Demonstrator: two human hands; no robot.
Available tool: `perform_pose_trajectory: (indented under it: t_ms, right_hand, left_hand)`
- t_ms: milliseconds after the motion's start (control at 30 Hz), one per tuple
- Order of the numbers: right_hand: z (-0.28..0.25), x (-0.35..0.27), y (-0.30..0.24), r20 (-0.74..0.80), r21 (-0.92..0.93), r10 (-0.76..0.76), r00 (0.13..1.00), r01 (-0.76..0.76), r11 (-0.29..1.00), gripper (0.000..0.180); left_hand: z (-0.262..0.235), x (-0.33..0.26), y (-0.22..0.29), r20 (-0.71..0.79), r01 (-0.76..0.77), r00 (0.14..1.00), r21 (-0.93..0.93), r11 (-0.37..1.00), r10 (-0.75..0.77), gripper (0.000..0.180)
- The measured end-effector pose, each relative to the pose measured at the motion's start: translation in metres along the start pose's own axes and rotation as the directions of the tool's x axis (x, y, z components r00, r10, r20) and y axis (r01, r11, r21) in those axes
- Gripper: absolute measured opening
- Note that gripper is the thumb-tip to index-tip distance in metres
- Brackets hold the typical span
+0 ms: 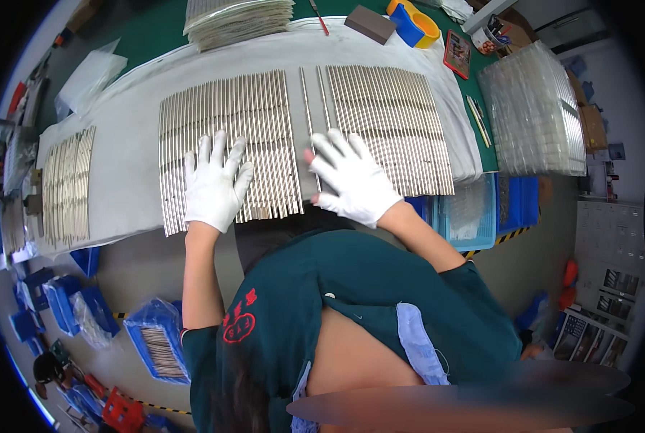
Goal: Arranging and aligning long, thin metal components on a white task surface.
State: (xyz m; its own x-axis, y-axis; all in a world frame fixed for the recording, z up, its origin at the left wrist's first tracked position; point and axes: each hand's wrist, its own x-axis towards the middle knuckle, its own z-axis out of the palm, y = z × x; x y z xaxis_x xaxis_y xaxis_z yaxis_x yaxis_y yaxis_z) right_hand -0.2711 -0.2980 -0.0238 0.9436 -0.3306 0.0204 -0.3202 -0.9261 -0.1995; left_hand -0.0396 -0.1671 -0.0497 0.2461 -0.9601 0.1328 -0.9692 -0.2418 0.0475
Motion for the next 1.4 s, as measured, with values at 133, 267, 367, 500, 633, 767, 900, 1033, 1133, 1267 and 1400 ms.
perform_pose_trajectory:
  t_ms: [133,267,367,500,633,767,900,1033,1133,1267,1400]
  right_hand:
    - [0.020,0.033,-0.030,-0.006,0.040,-0.187,0.982,0.187,0.981,0.070]
    - [0.021,0.032,-0.023,-0.004,-0.005,-0.206,0.979,0.206,0.979,0.068]
    - [0.011,0.014,-0.012,0.047,-0.012,-0.147,0.988,0.148,0.989,0.066]
    - [0.004,-0.014,0.005,0.044,-0.007,-0.027,0.999,0.028,1.000,0.067]
    - [-0.003,-0.021,0.009,0.023,0.003,0.046,0.999,-0.046,0.999,0.068]
    - [0.001,-0.022,0.014,-0.044,0.013,0.062,0.997,-0.062,0.998,0.070]
    - [0.005,-0.027,0.017,0.020,-0.036,0.097,0.995,-0.097,0.995,0.069]
    - [0.003,-0.023,0.013,0.030,-0.080,0.087,0.996,-0.085,0.993,0.066]
    - [0.002,-0.023,0.013,0.012,-0.054,0.085,0.996,-0.085,0.995,0.064]
    - [0.001,-0.030,0.019,-0.078,0.021,0.102,0.992,-0.101,0.995,0.063]
    - [-0.011,-0.056,0.045,-0.226,0.047,0.211,0.951,-0.206,0.977,0.063]
  left_hand:
    - [0.001,0.001,0.003,-0.015,0.000,1.000,-0.003,1.000,0.000,0.050]
    - [0.004,0.001,0.004,0.023,-0.008,1.000,0.017,1.000,0.008,0.051]
    - [0.001,0.003,0.012,0.030,-0.014,0.999,0.002,1.000,0.013,0.053]
    - [-0.002,0.013,0.038,0.040,-0.056,0.997,-0.067,0.996,0.058,0.054]
    - [0.003,0.023,0.069,0.037,-0.153,0.986,-0.179,0.972,0.162,0.058]
    - [-0.011,0.024,0.044,-0.061,-0.201,0.979,-0.195,0.960,0.192,0.060]
    - [-0.003,0.020,-0.052,-0.135,0.194,0.974,0.069,0.979,-0.183,0.062]
    - [0.010,-0.004,-0.080,-0.008,0.320,0.947,0.033,0.947,-0.320,0.062]
    - [0.013,0.000,-0.065,0.003,0.228,0.973,0.042,0.973,-0.229,0.061]
    - [0.008,0.017,-0.020,-0.006,0.079,0.997,0.050,0.996,-0.079,0.059]
    - [0.006,0.024,0.019,0.020,-0.071,0.997,-0.012,0.997,0.071,0.060]
